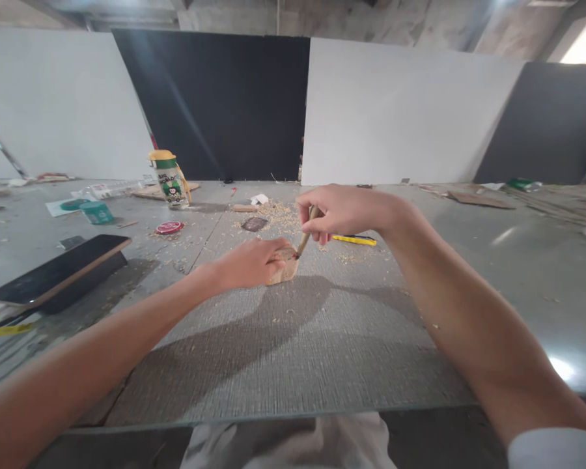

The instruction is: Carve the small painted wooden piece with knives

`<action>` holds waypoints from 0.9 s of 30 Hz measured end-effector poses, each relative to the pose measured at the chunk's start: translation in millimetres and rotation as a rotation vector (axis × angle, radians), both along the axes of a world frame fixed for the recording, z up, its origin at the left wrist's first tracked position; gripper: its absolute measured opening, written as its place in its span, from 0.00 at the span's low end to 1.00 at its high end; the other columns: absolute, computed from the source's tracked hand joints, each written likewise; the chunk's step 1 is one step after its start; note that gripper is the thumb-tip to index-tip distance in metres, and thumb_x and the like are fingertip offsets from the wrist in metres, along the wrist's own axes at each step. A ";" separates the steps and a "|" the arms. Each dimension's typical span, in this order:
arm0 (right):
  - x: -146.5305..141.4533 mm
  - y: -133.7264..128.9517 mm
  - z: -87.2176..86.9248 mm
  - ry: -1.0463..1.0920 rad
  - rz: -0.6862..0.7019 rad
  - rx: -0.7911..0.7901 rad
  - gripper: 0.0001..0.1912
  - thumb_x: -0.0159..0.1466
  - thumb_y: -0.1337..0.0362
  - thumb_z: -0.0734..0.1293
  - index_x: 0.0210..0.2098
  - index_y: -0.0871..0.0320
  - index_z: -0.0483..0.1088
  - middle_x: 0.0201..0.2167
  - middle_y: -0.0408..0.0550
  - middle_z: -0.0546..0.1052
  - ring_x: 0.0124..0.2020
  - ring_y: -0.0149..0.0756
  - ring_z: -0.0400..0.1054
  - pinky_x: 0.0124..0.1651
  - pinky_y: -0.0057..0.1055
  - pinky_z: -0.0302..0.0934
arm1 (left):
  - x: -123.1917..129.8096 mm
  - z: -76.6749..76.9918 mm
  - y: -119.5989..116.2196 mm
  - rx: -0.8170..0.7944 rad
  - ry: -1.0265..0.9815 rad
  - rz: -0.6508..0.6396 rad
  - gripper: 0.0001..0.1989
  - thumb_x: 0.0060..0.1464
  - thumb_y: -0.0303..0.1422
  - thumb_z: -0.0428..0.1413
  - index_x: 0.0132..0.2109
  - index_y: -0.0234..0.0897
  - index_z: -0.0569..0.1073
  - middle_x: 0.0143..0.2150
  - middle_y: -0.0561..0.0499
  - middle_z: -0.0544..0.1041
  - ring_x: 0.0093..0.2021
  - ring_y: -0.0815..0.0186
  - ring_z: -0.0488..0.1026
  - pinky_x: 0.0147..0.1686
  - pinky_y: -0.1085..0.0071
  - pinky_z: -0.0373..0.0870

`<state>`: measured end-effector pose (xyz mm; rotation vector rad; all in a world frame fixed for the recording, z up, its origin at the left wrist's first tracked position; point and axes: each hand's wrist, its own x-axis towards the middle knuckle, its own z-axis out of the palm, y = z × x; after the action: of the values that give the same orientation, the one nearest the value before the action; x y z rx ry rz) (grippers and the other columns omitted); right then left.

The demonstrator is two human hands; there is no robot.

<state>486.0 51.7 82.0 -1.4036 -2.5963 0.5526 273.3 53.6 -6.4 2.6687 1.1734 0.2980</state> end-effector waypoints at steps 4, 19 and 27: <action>-0.8 0.5 -0.6 -0.014 0.002 0.019 0.07 0.59 0.63 0.67 0.36 0.55 0.65 0.28 0.46 0.76 0.33 0.41 0.73 0.32 0.33 0.60 | 0.2 0.4 -0.3 -0.008 0.002 0.005 0.18 0.60 0.35 0.46 0.56 0.44 0.68 0.41 0.48 0.78 0.39 0.59 0.74 0.37 0.67 0.65; -6.2 -4.8 1.0 -0.084 -0.024 0.078 0.08 0.57 0.67 0.66 0.37 0.54 0.64 0.28 0.44 0.75 0.32 0.39 0.71 0.30 0.32 0.54 | 1.5 -1.4 1.4 0.013 0.019 0.007 0.19 0.60 0.35 0.46 0.58 0.43 0.66 0.41 0.47 0.78 0.40 0.58 0.75 0.37 0.66 0.65; -6.1 -5.6 2.5 -0.105 0.000 0.123 0.13 0.57 0.67 0.65 0.42 0.53 0.64 0.26 0.43 0.74 0.31 0.39 0.69 0.30 0.32 0.51 | 1.6 -2.2 2.5 0.014 0.018 0.009 0.19 0.61 0.35 0.46 0.58 0.43 0.66 0.41 0.47 0.78 0.41 0.57 0.75 0.39 0.65 0.65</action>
<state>479.9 46.1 84.4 -1.4300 -2.6590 0.3205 274.8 56.2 -8.6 2.6844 1.1930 0.2857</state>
